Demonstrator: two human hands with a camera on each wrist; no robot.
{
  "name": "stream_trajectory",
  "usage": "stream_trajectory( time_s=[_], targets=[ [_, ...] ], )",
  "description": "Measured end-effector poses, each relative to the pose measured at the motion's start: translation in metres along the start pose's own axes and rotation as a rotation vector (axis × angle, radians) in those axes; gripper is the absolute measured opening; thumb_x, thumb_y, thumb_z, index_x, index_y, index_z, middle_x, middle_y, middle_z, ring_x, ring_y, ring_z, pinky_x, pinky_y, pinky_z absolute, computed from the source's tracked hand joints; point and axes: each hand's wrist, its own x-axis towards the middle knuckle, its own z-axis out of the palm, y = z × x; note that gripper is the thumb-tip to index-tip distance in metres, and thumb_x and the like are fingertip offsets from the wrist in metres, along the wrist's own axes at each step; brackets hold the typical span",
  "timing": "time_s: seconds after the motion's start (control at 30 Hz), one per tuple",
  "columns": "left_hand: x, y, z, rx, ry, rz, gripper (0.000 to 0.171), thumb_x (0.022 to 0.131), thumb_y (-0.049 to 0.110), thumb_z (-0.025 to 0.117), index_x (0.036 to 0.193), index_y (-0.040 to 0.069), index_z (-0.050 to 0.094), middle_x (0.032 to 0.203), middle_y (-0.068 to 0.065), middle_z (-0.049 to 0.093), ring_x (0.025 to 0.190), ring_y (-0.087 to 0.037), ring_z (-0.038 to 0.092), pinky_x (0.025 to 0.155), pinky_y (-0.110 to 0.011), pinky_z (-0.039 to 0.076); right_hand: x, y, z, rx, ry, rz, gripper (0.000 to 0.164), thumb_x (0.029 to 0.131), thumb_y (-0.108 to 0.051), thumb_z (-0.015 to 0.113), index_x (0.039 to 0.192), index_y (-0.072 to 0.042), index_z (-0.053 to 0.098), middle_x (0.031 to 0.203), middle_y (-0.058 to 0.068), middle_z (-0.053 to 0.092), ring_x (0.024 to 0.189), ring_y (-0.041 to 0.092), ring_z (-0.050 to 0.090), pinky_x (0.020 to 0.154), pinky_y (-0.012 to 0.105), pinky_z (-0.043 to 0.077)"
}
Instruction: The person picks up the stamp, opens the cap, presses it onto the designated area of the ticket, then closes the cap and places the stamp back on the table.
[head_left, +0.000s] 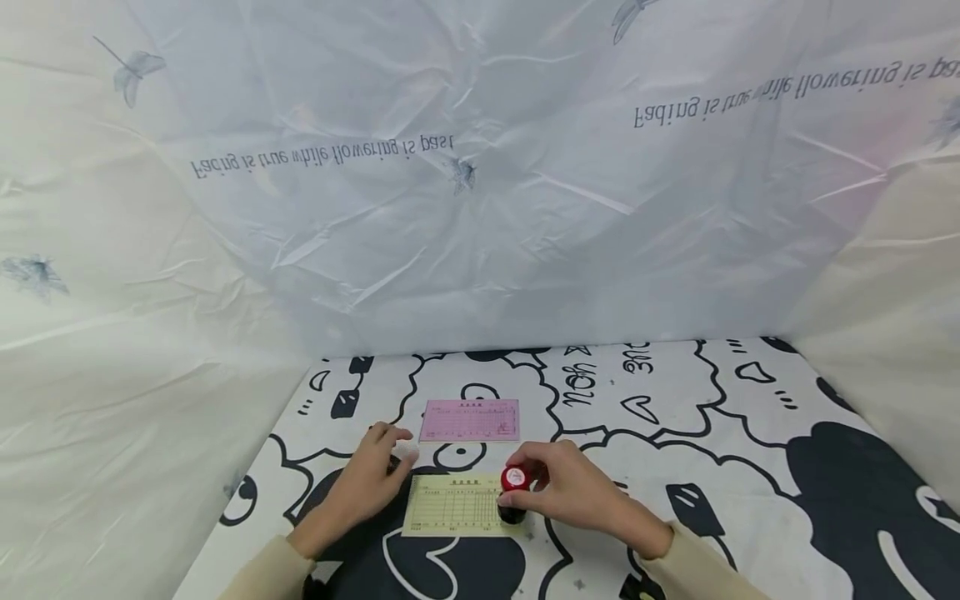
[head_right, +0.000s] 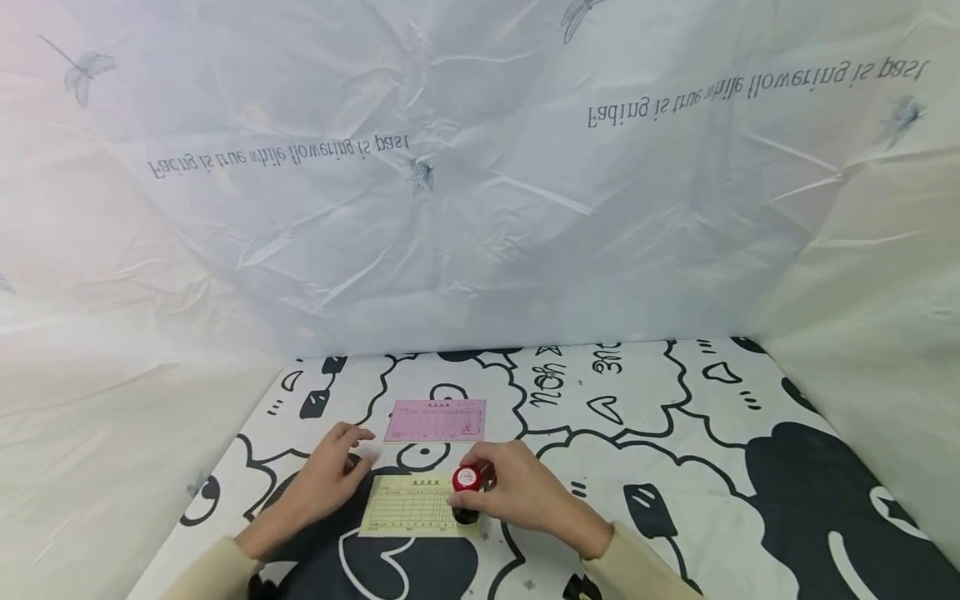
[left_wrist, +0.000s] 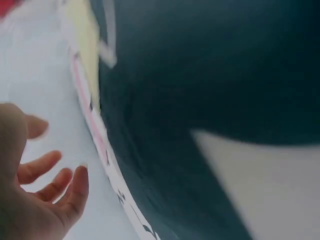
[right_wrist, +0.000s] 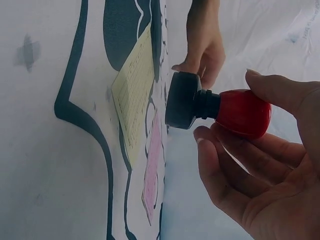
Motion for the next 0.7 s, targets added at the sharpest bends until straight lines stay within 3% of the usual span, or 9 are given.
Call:
stream_trajectory(
  time_s=[0.17, 0.33, 0.5, 0.6, 0.7],
  targets=[
    [-0.027, 0.006, -0.005, 0.161, -0.066, 0.189, 0.047, 0.101, 0.036, 0.071, 0.137, 0.008, 0.062, 0.135, -0.013, 0.057, 0.122, -0.024, 0.058, 0.099, -0.045, 0.058, -0.001, 0.001, -0.001, 0.033, 0.009, -0.038, 0.031, 0.089, -0.04, 0.085, 0.107, -0.018, 0.074, 0.094, -0.008, 0.077, 0.085, -0.003, 0.068, 0.075, 0.027, 0.064],
    [-0.046, 0.006, -0.007, 0.22, -0.155, 0.285, 0.049, 0.105, 0.047, 0.062, 0.141, 0.014, 0.058, 0.137, -0.004, 0.056, 0.126, -0.016, 0.056, 0.104, -0.041, 0.057, -0.001, 0.002, -0.001, 0.038, 0.012, -0.051, 0.033, 0.088, -0.04, 0.085, 0.108, -0.017, 0.074, 0.095, -0.006, 0.078, 0.086, -0.003, 0.069, 0.075, 0.027, 0.064],
    [-0.066, 0.004, 0.001, 0.245, -0.097, 0.432, 0.049, 0.103, 0.049, 0.064, 0.139, 0.016, 0.058, 0.135, -0.001, 0.055, 0.122, -0.012, 0.053, 0.097, -0.038, 0.056, -0.001, 0.0, 0.001, 0.024, 0.014, -0.028, 0.032, 0.087, -0.039, 0.087, 0.109, -0.019, 0.075, 0.095, -0.009, 0.076, 0.086, -0.003, 0.068, 0.076, 0.022, 0.062],
    [-0.075, 0.003, 0.006, 0.295, -0.065, 0.513, 0.057, 0.102, 0.054, 0.064, 0.143, 0.016, 0.054, 0.143, -0.005, 0.054, 0.13, -0.017, 0.051, 0.099, -0.041, 0.053, 0.0, -0.001, 0.002, 0.024, 0.014, -0.017, 0.032, 0.086, -0.038, 0.088, 0.109, -0.019, 0.075, 0.095, -0.01, 0.075, 0.085, -0.002, 0.067, 0.076, 0.021, 0.061],
    [-0.082, 0.0, 0.009, 0.375, -0.074, 0.57, 0.068, 0.101, 0.063, 0.058, 0.151, 0.017, 0.048, 0.154, -0.006, 0.049, 0.139, -0.017, 0.046, 0.105, -0.036, 0.046, 0.001, -0.002, 0.003, 0.033, 0.013, -0.013, 0.032, 0.085, -0.038, 0.088, 0.108, -0.02, 0.075, 0.094, -0.01, 0.075, 0.085, -0.002, 0.067, 0.076, 0.022, 0.061]
  ],
)
